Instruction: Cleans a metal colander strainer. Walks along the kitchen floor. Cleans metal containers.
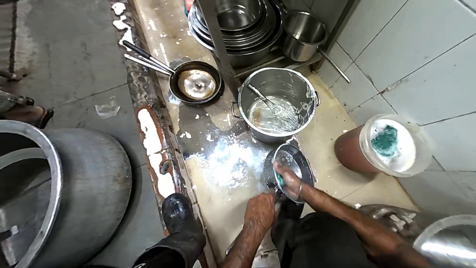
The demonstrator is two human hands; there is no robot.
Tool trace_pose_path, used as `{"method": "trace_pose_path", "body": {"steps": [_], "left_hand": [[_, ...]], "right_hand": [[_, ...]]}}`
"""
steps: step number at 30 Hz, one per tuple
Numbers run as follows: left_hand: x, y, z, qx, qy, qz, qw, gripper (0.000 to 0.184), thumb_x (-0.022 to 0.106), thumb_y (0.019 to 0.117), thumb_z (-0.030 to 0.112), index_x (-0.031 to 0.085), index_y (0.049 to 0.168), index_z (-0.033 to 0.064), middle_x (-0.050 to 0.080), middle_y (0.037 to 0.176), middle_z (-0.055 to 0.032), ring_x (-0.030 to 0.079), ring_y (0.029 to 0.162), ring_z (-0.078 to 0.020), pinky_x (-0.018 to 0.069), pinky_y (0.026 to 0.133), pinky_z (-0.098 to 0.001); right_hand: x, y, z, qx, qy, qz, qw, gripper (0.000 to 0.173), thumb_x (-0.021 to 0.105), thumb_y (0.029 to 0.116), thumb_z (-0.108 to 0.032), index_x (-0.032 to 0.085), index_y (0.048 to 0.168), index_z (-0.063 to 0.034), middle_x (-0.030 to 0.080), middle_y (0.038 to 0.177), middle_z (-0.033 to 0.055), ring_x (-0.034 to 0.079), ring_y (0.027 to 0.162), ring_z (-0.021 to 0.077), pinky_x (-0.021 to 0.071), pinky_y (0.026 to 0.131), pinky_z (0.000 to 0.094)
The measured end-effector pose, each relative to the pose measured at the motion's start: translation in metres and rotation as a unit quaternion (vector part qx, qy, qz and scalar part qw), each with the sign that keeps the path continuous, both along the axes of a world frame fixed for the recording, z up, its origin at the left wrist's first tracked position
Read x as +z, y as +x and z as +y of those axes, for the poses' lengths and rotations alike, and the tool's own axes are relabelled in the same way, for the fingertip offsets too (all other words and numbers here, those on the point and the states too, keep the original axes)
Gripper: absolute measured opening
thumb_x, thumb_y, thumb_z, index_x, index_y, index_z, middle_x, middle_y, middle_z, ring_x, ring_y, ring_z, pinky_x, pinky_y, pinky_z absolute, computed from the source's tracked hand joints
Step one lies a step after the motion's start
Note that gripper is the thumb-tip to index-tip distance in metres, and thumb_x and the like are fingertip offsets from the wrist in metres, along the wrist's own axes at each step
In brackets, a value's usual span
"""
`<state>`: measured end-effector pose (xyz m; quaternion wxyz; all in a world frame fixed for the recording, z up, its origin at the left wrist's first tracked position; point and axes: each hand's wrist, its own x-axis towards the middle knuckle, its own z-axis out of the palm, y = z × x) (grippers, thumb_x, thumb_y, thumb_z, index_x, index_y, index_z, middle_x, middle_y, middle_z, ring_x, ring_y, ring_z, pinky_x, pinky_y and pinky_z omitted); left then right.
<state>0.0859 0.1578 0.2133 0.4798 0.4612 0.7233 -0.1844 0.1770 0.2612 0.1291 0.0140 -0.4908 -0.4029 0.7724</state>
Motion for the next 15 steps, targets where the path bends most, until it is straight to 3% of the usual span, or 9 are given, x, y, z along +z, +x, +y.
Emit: {"method": "trace_pose_path", "body": {"steps": [3,5,6,7,8,9,10,12,15], "left_hand": [[-0.004,-0.008,0.002,0.015,-0.005,0.006,1.000,0.055,0.062,0.0917,0.018,0.052,0.146,0.0141,0.070,0.121,-0.0183,0.069,0.112,-0.0378,0.0555,0.089,-0.0585],[-0.007,-0.010,0.000,0.020,-0.008,-0.005,1.000,0.056,0.063,0.0900,0.021,0.054,0.145,0.0182,0.070,0.123,-0.0169,0.068,0.113,-0.0372,0.0559,0.088,-0.0592],[-0.009,-0.014,-0.001,0.017,-0.007,-0.013,1.000,0.056,0.064,0.0892,0.023,0.055,0.144,0.0206,0.070,0.124,-0.0159,0.068,0.114,-0.0366,0.0557,0.089,-0.0597],[-0.011,-0.019,-0.003,0.012,-0.006,-0.024,1.000,0.057,0.065,0.0889,0.024,0.056,0.145,0.0229,0.069,0.126,-0.0153,0.068,0.115,-0.0366,0.0553,0.089,-0.0610],[-0.014,-0.024,-0.004,0.004,-0.009,-0.039,0.999,0.057,0.066,0.0890,0.025,0.056,0.146,0.0253,0.069,0.127,-0.0145,0.067,0.116,-0.0366,0.0549,0.090,-0.0620],[-0.017,-0.027,-0.005,-0.001,-0.014,-0.055,0.998,0.059,0.067,0.0893,0.026,0.055,0.147,0.0271,0.068,0.129,-0.0140,0.066,0.118,-0.0368,0.0543,0.091,-0.0628],[-0.019,-0.028,-0.007,-0.008,-0.021,-0.067,0.998,0.059,0.068,0.0901,0.027,0.055,0.148,0.0283,0.068,0.131,-0.0134,0.066,0.119,-0.0368,0.0538,0.092,-0.0630],[-0.021,-0.024,-0.008,-0.021,-0.030,-0.078,0.996,0.060,0.068,0.0910,0.027,0.054,0.149,0.0284,0.067,0.132,-0.0135,0.065,0.120,-0.0366,0.0535,0.093,-0.0630],[-0.024,-0.024,-0.008,-0.012,-0.018,-0.084,0.996,0.061,0.067,0.0916,0.029,0.052,0.150,0.0267,0.067,0.133,-0.0138,0.065,0.121,-0.0357,0.0529,0.095,-0.0621]], "right_hand": [[-0.006,0.032,0.000,0.228,0.069,0.013,0.971,0.057,0.033,0.1116,-0.044,0.064,0.123,0.0026,0.065,0.112,0.0135,0.061,0.102,0.0162,0.0503,0.095,0.0393],[-0.020,0.060,0.008,0.354,0.093,-0.003,0.930,0.055,0.033,0.1110,-0.046,0.066,0.111,-0.0019,0.063,0.099,0.0078,0.060,0.090,0.0129,0.0508,0.086,0.0370],[-0.027,0.073,0.014,0.425,0.103,-0.017,0.899,0.054,0.033,0.1113,-0.043,0.066,0.112,-0.0003,0.064,0.101,0.0126,0.062,0.093,0.0190,0.0504,0.088,0.0421],[-0.036,0.086,0.020,0.513,0.126,-0.033,0.848,0.051,0.035,0.1124,-0.037,0.066,0.119,0.0032,0.066,0.111,0.0212,0.063,0.105,0.0292,0.0481,0.097,0.0503],[-0.042,0.095,0.027,0.614,0.170,-0.053,0.768,0.046,0.039,0.1124,-0.031,0.064,0.132,0.0016,0.065,0.129,0.0251,0.061,0.124,0.0367,0.0430,0.110,0.0563],[-0.046,0.100,0.035,0.697,0.222,-0.090,0.676,0.042,0.044,0.1106,-0.028,0.061,0.138,-0.0003,0.061,0.139,0.0255,0.054,0.135,0.0410,0.0357,0.116,0.0605],[-0.050,0.102,0.041,0.739,0.267,-0.138,0.603,0.041,0.051,0.1075,-0.025,0.061,0.139,-0.0011,0.055,0.147,0.0237,0.045,0.143,0.0418,0.0254,0.122,0.0625],[-0.065,0.102,0.056,0.735,0.380,-0.195,0.527,0.038,0.055,0.1015,-0.011,0.063,0.137,0.0009,0.042,0.161,0.0165,0.026,0.156,0.0360,0.0071,0.128,0.0605],[-0.080,0.091,0.080,0.644,0.569,-0.162,0.485,0.038,0.046,0.1003,0.004,0.063,0.134,0.0052,0.034,0.168,0.0105,0.023,0.158,0.0288,0.0125,0.129,0.0532]]}}
